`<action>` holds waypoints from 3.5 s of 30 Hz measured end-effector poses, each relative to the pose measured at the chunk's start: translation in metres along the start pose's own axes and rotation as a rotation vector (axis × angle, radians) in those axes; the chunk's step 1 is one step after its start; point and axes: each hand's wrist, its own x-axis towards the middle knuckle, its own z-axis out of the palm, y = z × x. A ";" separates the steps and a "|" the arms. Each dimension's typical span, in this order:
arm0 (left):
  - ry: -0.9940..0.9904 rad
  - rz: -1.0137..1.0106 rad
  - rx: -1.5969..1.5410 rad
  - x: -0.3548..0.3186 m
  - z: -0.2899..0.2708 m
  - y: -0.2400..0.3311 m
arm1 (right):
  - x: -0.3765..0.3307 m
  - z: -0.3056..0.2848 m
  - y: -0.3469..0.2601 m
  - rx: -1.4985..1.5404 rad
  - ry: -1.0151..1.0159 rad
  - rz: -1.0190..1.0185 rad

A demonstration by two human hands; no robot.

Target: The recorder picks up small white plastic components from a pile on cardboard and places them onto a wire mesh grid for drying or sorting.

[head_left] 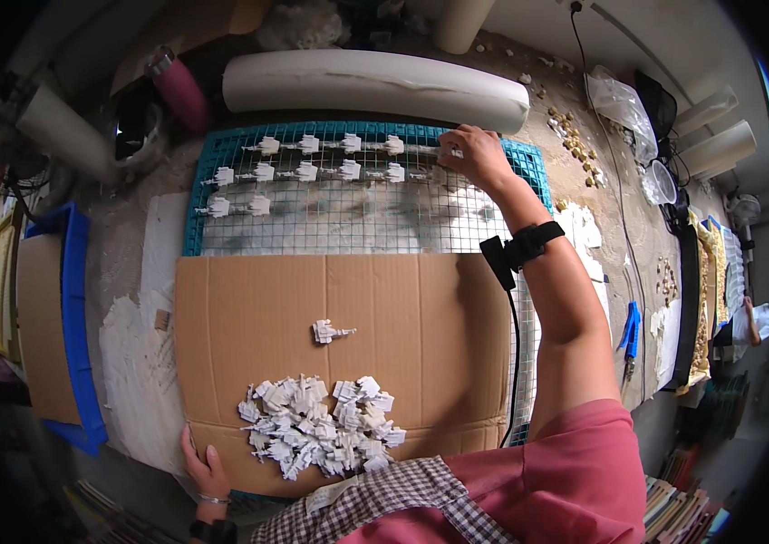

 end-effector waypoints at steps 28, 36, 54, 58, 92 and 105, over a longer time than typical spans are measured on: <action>0.000 0.004 -0.004 -0.001 0.000 -0.002 | -0.039 -0.041 0.025 0.003 -0.032 0.118; -0.008 -0.005 -0.003 0.001 0.001 -0.009 | -0.060 -0.035 0.021 -0.139 -0.095 0.051; -0.008 -0.025 -0.007 -0.001 0.001 -0.005 | -0.029 -0.020 0.037 -0.093 -0.032 0.161; 0.004 -0.026 -0.017 0.000 0.001 -0.003 | -0.033 -0.019 0.047 0.014 0.007 0.113; 0.009 0.016 0.033 -0.001 0.000 -0.008 | -0.059 -0.035 0.009 -0.219 -0.011 -0.012; 0.006 0.034 0.026 0.000 0.001 -0.009 | -0.035 -0.010 -0.025 -0.095 -0.016 -0.060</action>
